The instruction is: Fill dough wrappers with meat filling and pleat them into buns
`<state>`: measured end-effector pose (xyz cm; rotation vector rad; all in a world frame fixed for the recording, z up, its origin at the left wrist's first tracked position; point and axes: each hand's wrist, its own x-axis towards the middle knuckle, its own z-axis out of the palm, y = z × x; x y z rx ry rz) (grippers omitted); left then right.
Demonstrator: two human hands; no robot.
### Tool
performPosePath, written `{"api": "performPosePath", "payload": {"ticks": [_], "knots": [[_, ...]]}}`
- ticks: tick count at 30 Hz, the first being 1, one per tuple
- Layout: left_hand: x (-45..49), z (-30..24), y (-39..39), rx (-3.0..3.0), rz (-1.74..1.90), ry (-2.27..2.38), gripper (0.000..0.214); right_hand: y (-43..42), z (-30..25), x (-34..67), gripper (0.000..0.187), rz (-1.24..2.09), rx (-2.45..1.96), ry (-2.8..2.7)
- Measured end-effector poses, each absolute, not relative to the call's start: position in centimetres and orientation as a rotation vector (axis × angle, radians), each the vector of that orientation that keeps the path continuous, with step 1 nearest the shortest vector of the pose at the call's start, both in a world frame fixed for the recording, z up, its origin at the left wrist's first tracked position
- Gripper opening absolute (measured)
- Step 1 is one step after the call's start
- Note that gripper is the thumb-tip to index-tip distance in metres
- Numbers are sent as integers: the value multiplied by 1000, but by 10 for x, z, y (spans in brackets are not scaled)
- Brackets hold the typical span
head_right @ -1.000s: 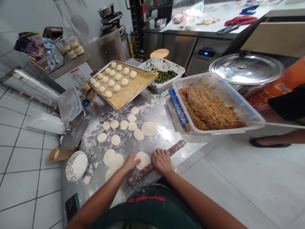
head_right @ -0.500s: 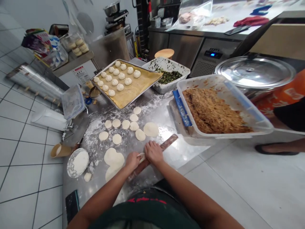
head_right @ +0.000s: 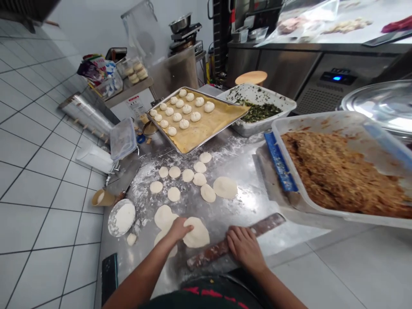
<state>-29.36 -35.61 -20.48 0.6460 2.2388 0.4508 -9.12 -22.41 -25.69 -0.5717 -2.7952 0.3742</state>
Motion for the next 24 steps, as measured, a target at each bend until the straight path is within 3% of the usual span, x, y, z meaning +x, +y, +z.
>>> {"api": "performPosePath", "payload": {"ticks": [6,11,18,24], "knots": [[-382,-203,-349,433,572,2660,31,-228,-255,-82,23,421,-604,-2790],[-400,-209,-317,444,691,2723,29,-205,-252,-83,23,394,-601,-2777],[-290,-229,-275,912,765,2216,41,-171,-251,-46,25,239,-879,-2775],[-211,-234,-244,1217,411,1941,22,-163,-234,-96,20,173,-1230,-2673]]}}
